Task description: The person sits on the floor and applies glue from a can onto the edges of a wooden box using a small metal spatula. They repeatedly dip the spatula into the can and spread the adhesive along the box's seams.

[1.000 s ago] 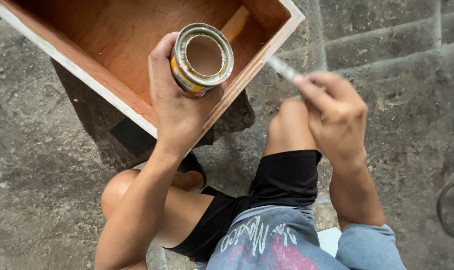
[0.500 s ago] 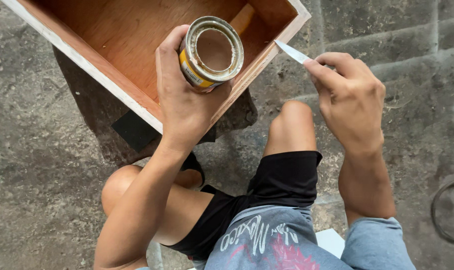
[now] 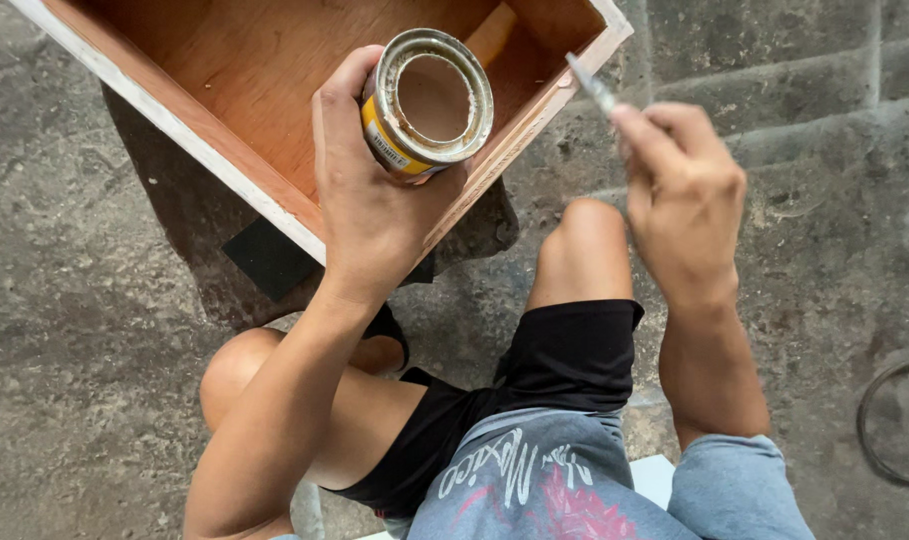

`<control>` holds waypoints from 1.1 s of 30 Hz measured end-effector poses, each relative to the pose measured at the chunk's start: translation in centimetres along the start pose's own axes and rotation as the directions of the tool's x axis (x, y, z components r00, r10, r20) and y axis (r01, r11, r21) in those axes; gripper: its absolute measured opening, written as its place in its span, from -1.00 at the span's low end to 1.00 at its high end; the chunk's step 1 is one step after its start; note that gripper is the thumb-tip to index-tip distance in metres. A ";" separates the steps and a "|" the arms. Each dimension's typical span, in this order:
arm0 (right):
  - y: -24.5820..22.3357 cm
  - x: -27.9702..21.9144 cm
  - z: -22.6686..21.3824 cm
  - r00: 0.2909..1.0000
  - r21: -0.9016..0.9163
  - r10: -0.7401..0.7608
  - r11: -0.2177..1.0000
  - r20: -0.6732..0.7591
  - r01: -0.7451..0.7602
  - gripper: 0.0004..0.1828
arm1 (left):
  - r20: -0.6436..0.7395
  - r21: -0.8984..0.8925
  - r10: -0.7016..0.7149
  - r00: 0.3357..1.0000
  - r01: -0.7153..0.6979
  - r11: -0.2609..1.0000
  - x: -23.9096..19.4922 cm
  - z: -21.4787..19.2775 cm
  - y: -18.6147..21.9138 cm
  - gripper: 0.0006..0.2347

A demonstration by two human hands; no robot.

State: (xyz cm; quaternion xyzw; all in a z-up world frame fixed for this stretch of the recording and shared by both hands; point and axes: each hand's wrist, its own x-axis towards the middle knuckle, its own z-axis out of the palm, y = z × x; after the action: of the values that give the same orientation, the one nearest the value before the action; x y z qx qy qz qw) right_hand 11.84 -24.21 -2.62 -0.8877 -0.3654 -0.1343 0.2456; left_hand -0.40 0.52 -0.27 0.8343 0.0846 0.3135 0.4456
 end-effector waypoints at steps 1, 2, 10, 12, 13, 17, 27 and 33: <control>-0.3 -0.4 -0.1 1.000 0.045 0.011 0.999 0.029 -0.012 -0.71 | 0.001 -0.001 -0.004 1.000 0.004 1.000 0.0 0.0 0.0 -0.38; -0.8 -0.6 -0.2 0.999 0.037 -0.014 0.999 0.029 0.013 -0.69 | 0.002 -0.003 -0.007 1.000 0.007 1.000 0.0 0.0 0.0 -0.38; -2.8 0.1 -1.5 0.996 0.179 -0.068 0.982 0.061 0.056 -0.63 | -0.007 0.024 0.023 1.000 -0.023 0.999 0.3 0.1 0.0 -0.39; -2.2 0.0 -1.1 0.999 0.112 -0.032 0.993 0.005 0.031 -0.69 | 0.002 0.004 0.011 1.000 -0.011 1.000 0.3 0.0 0.0 -0.38; -2.0 -0.2 -0.8 1.000 0.080 -0.015 0.997 -0.023 0.016 -0.71 | 0.003 0.007 0.008 1.000 -0.008 1.000 0.2 0.1 0.1 -0.37; -1.8 -0.8 -0.1 0.992 0.180 -0.127 0.975 -0.016 0.128 -0.66 | 0.008 0.031 0.013 1.000 -0.013 0.999 0.4 0.1 0.1 -0.36; -2.2 0.0 -0.7 0.997 0.271 -0.076 0.959 -0.014 0.077 -0.69 | 0.004 -0.027 -0.022 1.000 0.022 0.999 0.8 0.1 0.2 -0.35; -1.9 -0.3 -0.3 0.998 0.451 -0.036 0.891 -0.056 0.057 -0.66 | -0.024 -0.218 -0.050 0.998 0.043 0.975 0.2 0.7 -0.5 -0.40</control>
State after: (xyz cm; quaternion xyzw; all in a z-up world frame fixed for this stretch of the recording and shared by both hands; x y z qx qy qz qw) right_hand 10.22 -23.38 -1.84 -0.7939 -0.4021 -0.0720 0.4504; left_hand 0.23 0.40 -0.85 0.7736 0.0757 0.3224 0.5402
